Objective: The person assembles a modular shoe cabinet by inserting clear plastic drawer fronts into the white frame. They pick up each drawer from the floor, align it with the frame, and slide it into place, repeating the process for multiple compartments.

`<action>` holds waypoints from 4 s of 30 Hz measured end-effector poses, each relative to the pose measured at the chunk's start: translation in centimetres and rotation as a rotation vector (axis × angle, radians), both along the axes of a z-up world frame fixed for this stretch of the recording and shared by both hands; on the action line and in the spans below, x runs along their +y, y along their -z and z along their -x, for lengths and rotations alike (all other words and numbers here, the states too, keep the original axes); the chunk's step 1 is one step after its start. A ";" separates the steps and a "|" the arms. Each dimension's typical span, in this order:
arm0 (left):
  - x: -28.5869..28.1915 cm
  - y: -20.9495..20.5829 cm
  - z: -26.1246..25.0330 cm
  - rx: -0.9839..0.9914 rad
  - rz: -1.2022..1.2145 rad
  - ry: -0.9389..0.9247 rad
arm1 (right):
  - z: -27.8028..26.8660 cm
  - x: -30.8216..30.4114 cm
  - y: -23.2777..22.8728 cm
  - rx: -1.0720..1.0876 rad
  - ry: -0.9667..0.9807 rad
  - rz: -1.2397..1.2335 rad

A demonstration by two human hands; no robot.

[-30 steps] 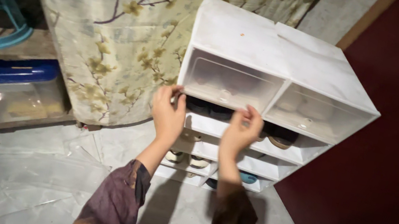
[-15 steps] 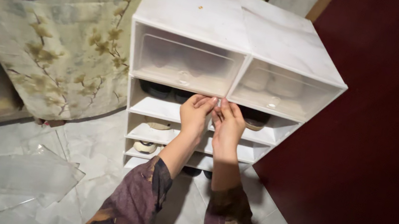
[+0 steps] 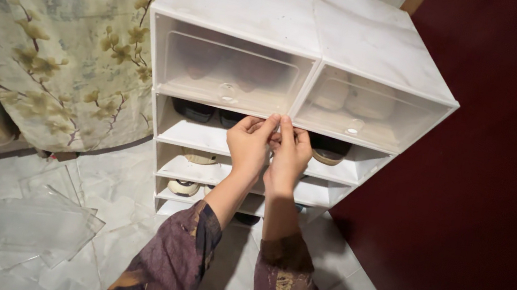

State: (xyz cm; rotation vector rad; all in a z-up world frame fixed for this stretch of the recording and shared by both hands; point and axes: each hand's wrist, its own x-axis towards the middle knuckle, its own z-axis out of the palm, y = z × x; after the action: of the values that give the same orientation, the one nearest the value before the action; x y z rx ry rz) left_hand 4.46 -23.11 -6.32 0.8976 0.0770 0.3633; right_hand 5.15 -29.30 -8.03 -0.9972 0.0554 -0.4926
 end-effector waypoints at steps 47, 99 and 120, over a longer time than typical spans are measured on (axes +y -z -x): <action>23.0 -1.3 1.1 -0.225 -0.751 -0.443 | -1.3 20.6 2.6 -0.053 -0.361 -0.093; 12.3 2.2 -1.1 0.026 0.103 -0.181 | -1.0 12.6 1.3 -0.092 -0.184 -0.335; 11.0 1.5 -2.1 -0.068 0.144 -0.256 | -4.1 12.7 4.2 -0.260 -0.091 -0.216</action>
State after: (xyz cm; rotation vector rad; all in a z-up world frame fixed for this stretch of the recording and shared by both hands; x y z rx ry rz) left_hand 6.56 -12.09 -7.84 0.7330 0.1543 0.6186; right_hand 9.30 -16.64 -12.18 -0.7155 -0.1660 -0.5173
